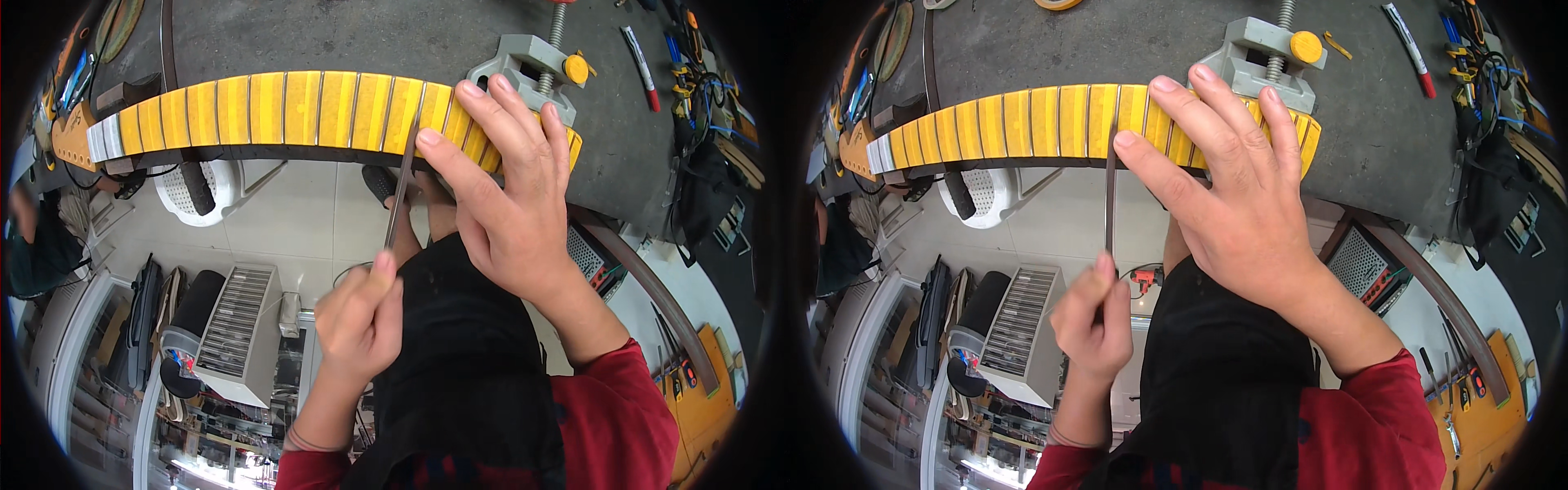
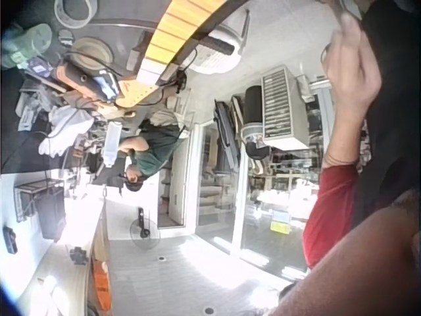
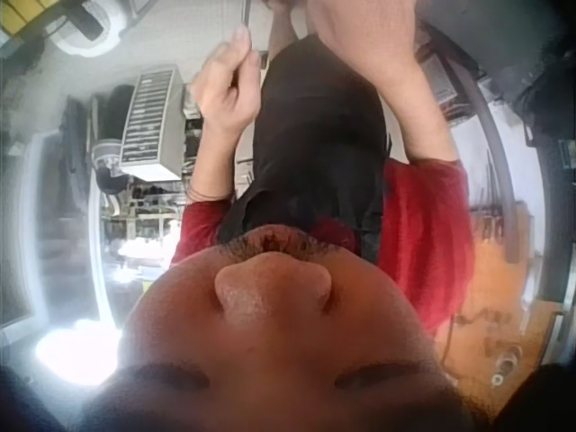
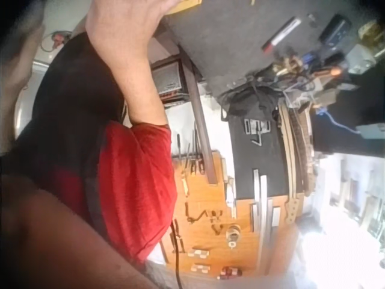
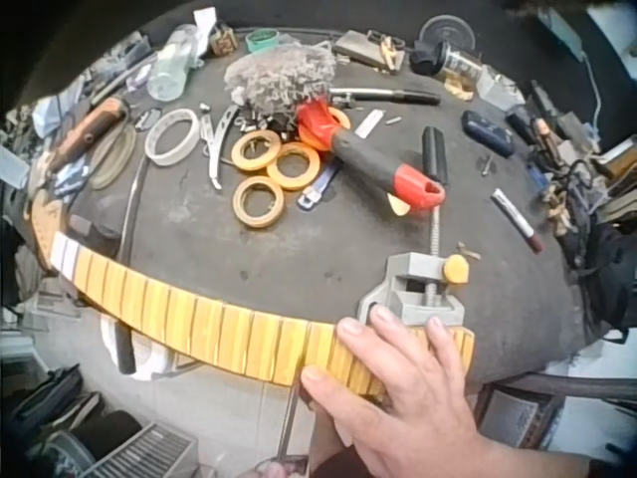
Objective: The person uses a file to smooth the edges of the frets on a guitar neck that is secured to a workbench.
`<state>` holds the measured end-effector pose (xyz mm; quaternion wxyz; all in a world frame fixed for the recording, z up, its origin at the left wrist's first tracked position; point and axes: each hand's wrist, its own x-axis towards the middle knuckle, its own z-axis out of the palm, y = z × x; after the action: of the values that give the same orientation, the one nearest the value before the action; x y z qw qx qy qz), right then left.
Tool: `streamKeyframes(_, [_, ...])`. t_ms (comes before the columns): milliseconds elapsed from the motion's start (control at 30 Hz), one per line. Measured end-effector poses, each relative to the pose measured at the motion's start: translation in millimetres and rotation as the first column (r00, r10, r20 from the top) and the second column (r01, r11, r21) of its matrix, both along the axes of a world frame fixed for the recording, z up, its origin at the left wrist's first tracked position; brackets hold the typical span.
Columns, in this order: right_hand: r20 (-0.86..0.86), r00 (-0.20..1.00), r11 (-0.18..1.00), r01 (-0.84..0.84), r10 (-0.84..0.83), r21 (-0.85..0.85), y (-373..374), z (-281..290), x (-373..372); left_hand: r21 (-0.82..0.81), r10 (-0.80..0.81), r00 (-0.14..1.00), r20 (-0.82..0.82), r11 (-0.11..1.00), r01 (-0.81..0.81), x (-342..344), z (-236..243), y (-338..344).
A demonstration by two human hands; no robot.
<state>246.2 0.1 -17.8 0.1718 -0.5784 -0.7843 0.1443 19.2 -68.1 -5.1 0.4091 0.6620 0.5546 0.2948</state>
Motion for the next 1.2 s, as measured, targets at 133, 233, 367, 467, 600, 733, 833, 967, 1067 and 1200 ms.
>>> streamKeyframes(133, [-0.017,1.0,1.0,0.0,0.001,0.004,2.4,2.5,-4.7,0.043,0.085,0.991,0.108,0.995,-0.09,35.5,-7.9,64.7])
streamKeyframes(233, [-0.01,1.0,1.0,0.002,-0.002,-0.012,-0.6,1.6,-1.8,0.046,0.083,0.99,0.118,0.995,-0.089,30.5,-12.9,49.9])
streamKeyframes(367, [0.015,1.0,1.0,-0.003,0.002,0.025,-1.1,-2.5,-1.1,0.065,0.026,0.998,0.064,0.997,-0.03,5.0,-8.1,1.1])
streamKeyframes(467, [0.009,1.0,0.999,-0.001,0.0,0.034,-0.7,-2.1,-2.8,0.047,0.001,0.999,0.052,0.999,-0.004,15.5,-3.0,35.4])
streamKeyframes(600, [-0.024,1.0,1.0,0.015,-0.015,0.0,0.8,1.6,-6.2,-0.044,0.075,0.974,0.213,0.997,-0.067,32.7,-9.1,70.0])
streamKeyframes(733, [0.016,1.0,0.999,0.014,-0.015,0.029,-1.9,-4.0,-1.5,-0.102,0.108,0.965,0.239,0.991,-0.086,2.3,-16.3,-2.7])
streamKeyframes(833, [0.011,1.0,0.999,0.009,-0.009,0.041,-0.7,-4.8,-1.6,-0.241,0.168,0.94,0.298,0.966,-0.096,0.7,-11.2,3.8])
streamKeyframes(967, [-0.018,1.0,1.0,0.011,-0.01,0.02,0.4,-0.9,-6.6,-0.303,0.178,0.908,0.379,0.951,-0.06,30.4,-8.1,78.0])
streamKeyframes(1067, [-0.017,1.0,1.0,0.014,-0.014,0.018,-0.2,-0.8,-2.0,-0.186,0.094,0.953,0.289,0.982,-0.041,20.0,-9.5,50.1])
streamKeyframes(1200, [0.015,1.0,0.999,0.006,-0.007,0.052,-2.1,-5.7,-0.7,-0.114,0.067,0.976,0.207,0.993,-0.044,8.5,0.6,23.2])
